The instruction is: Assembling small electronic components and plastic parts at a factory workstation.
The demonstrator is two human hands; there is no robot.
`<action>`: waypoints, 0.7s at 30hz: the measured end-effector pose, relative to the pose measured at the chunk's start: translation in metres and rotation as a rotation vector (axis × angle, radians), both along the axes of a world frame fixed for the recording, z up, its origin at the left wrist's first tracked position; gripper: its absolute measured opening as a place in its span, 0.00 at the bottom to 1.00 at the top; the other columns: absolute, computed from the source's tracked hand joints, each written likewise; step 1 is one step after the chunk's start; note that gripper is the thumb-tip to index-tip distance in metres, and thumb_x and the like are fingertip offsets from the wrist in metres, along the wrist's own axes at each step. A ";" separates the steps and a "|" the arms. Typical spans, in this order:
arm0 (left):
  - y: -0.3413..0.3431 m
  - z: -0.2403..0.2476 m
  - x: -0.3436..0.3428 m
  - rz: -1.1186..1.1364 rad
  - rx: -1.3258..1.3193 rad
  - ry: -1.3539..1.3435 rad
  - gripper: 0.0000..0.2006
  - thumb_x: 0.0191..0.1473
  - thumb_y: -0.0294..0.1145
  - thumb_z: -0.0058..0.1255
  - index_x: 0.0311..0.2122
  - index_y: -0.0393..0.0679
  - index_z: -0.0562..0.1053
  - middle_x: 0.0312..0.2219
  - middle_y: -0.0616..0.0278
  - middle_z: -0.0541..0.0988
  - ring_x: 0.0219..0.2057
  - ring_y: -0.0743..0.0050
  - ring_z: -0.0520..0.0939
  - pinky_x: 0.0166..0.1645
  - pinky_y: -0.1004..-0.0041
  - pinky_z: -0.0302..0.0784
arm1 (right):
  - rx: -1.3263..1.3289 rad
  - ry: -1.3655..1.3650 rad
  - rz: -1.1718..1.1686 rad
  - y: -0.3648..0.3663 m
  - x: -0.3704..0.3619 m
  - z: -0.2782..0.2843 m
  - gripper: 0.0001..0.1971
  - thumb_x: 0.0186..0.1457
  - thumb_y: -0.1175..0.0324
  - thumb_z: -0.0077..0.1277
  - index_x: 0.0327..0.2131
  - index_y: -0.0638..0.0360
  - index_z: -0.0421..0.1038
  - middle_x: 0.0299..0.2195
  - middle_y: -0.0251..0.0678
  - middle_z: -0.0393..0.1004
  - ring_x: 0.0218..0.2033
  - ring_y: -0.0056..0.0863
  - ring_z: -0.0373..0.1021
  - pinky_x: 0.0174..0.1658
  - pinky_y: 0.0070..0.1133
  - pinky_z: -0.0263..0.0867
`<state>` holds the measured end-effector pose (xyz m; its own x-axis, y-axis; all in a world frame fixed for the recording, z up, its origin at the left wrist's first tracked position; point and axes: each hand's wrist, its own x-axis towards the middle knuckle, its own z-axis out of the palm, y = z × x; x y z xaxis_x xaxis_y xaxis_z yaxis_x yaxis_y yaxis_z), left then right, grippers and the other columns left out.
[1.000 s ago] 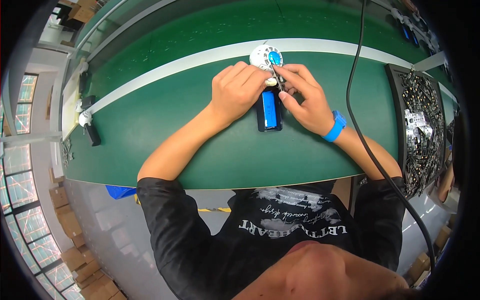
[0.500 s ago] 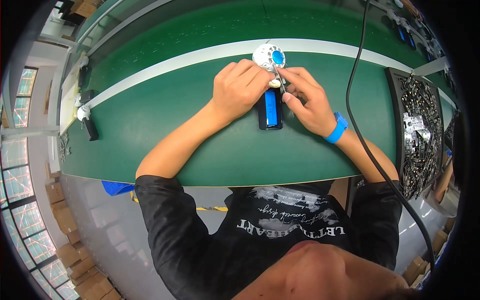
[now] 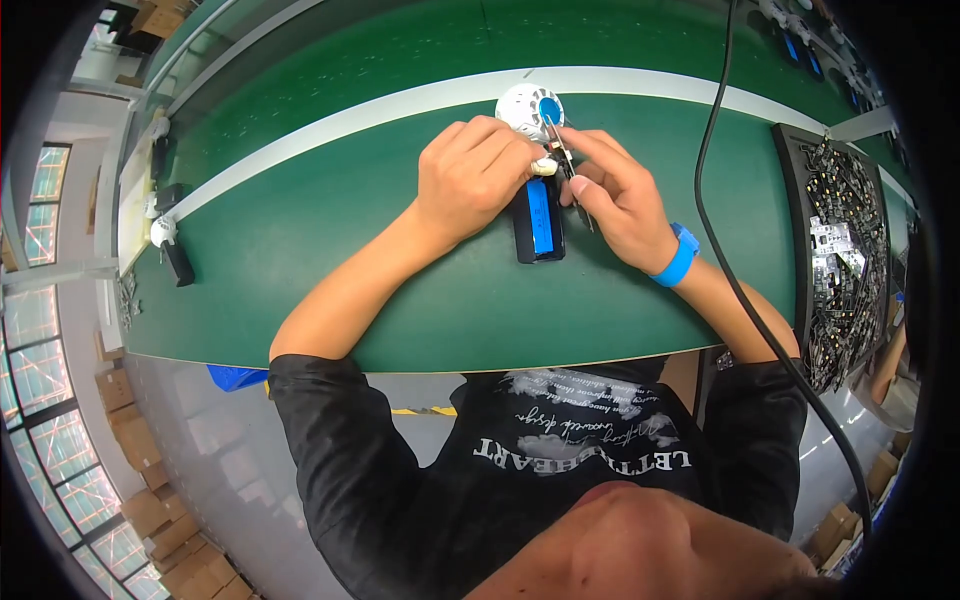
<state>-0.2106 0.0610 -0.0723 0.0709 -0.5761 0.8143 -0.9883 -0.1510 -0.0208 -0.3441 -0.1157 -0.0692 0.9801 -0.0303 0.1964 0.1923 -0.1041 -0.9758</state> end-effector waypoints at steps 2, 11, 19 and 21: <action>0.000 0.001 0.000 -0.001 -0.005 0.014 0.09 0.40 0.31 0.63 0.27 0.48 0.74 0.23 0.70 0.76 0.30 0.72 0.79 0.28 0.73 0.67 | -0.114 -0.047 -0.002 -0.001 0.000 0.001 0.26 0.59 0.83 0.45 0.62 0.65 0.64 0.53 0.41 0.65 0.36 0.20 0.69 0.39 0.17 0.70; 0.001 -0.002 -0.002 0.012 -0.004 0.036 0.08 0.40 0.29 0.63 0.28 0.48 0.75 0.23 0.71 0.76 0.29 0.72 0.80 0.28 0.73 0.67 | -0.292 -0.098 -0.006 -0.002 -0.003 0.007 0.26 0.57 0.83 0.46 0.60 0.63 0.67 0.52 0.40 0.66 0.35 0.20 0.67 0.38 0.18 0.68; 0.005 0.004 -0.001 0.032 0.034 -0.113 0.06 0.43 0.31 0.61 0.28 0.47 0.75 0.24 0.71 0.78 0.30 0.74 0.81 0.29 0.74 0.69 | -0.409 -0.134 -0.026 0.001 -0.005 0.013 0.27 0.57 0.81 0.48 0.61 0.61 0.67 0.46 0.37 0.69 0.33 0.19 0.65 0.37 0.17 0.66; 0.005 0.004 0.000 0.043 0.038 -0.187 0.06 0.43 0.32 0.60 0.28 0.48 0.75 0.25 0.71 0.79 0.30 0.74 0.81 0.30 0.75 0.70 | -0.403 -0.112 -0.014 -0.001 -0.005 0.013 0.27 0.57 0.81 0.48 0.62 0.61 0.67 0.46 0.37 0.70 0.32 0.19 0.65 0.36 0.17 0.66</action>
